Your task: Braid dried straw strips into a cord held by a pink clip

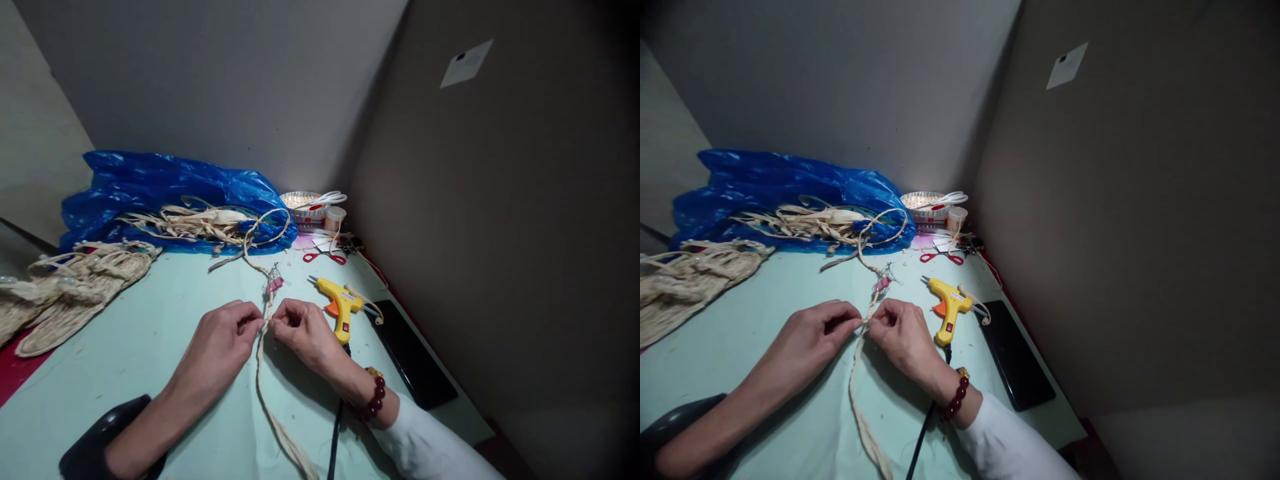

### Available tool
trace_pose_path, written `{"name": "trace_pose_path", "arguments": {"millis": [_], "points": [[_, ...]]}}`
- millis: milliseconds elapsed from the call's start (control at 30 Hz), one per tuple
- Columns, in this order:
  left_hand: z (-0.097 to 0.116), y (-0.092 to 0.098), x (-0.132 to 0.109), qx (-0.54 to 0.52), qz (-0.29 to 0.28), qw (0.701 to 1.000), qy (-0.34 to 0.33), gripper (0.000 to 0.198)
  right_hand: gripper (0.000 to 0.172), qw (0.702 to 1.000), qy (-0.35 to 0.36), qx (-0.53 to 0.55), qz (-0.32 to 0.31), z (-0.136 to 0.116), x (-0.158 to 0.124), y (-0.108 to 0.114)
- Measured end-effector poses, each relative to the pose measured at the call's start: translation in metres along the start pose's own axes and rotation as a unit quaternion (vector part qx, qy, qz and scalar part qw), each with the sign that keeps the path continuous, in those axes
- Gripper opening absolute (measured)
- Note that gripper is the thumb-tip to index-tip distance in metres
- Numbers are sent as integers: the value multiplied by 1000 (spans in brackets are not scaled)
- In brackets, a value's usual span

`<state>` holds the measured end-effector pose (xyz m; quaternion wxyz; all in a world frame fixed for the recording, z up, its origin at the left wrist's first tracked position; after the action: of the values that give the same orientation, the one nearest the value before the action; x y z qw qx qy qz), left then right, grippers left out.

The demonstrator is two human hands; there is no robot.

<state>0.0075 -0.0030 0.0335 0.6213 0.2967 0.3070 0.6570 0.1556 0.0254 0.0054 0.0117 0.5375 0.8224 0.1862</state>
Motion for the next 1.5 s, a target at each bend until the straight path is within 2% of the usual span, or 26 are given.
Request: {"name": "trace_pose_path", "arguments": {"millis": [67, 133, 233, 300, 467, 600, 700, 800, 867, 900, 933, 967, 1000, 1033, 1067, 1100, 1133, 1167, 1233, 1400, 1500], "points": [[2, -6, -6, 19, 35, 999, -12, 22, 11, 1000, 5, -3, 7, 1, 0, -1], [5, -13, -14, 49, 93, 993, -62, 22, 10, 1000, 4, 11, 15, 3, 0, -1], [9, -25, -27, 109, 184, 960, -178, 23, 11, 997, -16, 76, 20, 4, 1, 0], [11, -30, -33, 163, 222, 932, -237, 22, 11, 990, -39, 138, 16, 3, 2, 1], [15, -37, -39, 271, 226, 886, -300, 24, 9, 960, -108, 258, 8, 3, 2, 2], [20, -43, -42, 309, 226, 870, -312, 27, 8, 948, -118, 294, 12, 5, 0, -2], [21, -47, -44, 282, 190, 892, -299, 26, 10, 941, -113, 318, 29, 4, -2, -3], [18, -40, -40, 145, 143, 942, -266, 18, 11, 945, -90, 312, 45, 0, -2, -1], [13, -30, -30, 28, 137, 971, -192, 22, 11, 951, -87, 291, 55, -3, -2, 2], [9, -24, -24, -26, 143, 981, -132, 22, 11, 953, -89, 282, 59, -4, -2, 2], [5, -20, -17, -71, 133, 987, -63, 19, 11, 955, -92, 276, 60, -5, -2, 2], [1, -18, -11, -127, 93, 987, -8, 17, 11, 955, -93, 276, 58, -6, -2, 2], [-1, -18, -5, -200, 21, 979, 32, 18, 10, 955, -91, 279, 52, -6, -2, 2], [-3, -21, 0, -275, -78, 956, 63, 20, 10, 954, -88, 282, 45, -6, -2, 1], [-4, -24, 3, -342, -145, 923, 96, 22, 11, 954, -85, 283, 40, -6, -2, 1], [-4, -26, 5, -397, -198, 888, 119, 23, 11, 956, -81, 279, 37, -5, -2, 1], [-5, -29, 6, -436, -228, 860, 138, 25, 11, 960, -77, 269, 35, -4, -2, 1], [-6, -31, 7, -460, -236, 843, 153, 27, 11, 965, -74, 251, 34, -3, -2, 1], [-9, -33, 8, -467, -226, 838, 167, 28, 12, 976, -65, 206, 27, -2, -2, 0], [-20, -37, 9, -392, -178, 887, 168, 33, 17, 997, -44, 70, 2, -6, -5, -3], [-24, -40, 10, -387, -149, 896, 162, 31, 21, 999, -27, -18, 3, -12, -10, -4]]}}
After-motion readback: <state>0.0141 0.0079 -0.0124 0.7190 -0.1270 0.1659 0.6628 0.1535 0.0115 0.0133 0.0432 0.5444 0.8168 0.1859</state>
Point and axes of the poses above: each hand's wrist, its own x-axis towards the middle knuckle, its own y-axis out of the back of the hand, z = x × y, the point moved 2 cm from there along x, towards the middle knuckle, and after that the axes turned 9 degrees about y, right-handed, at the moved point
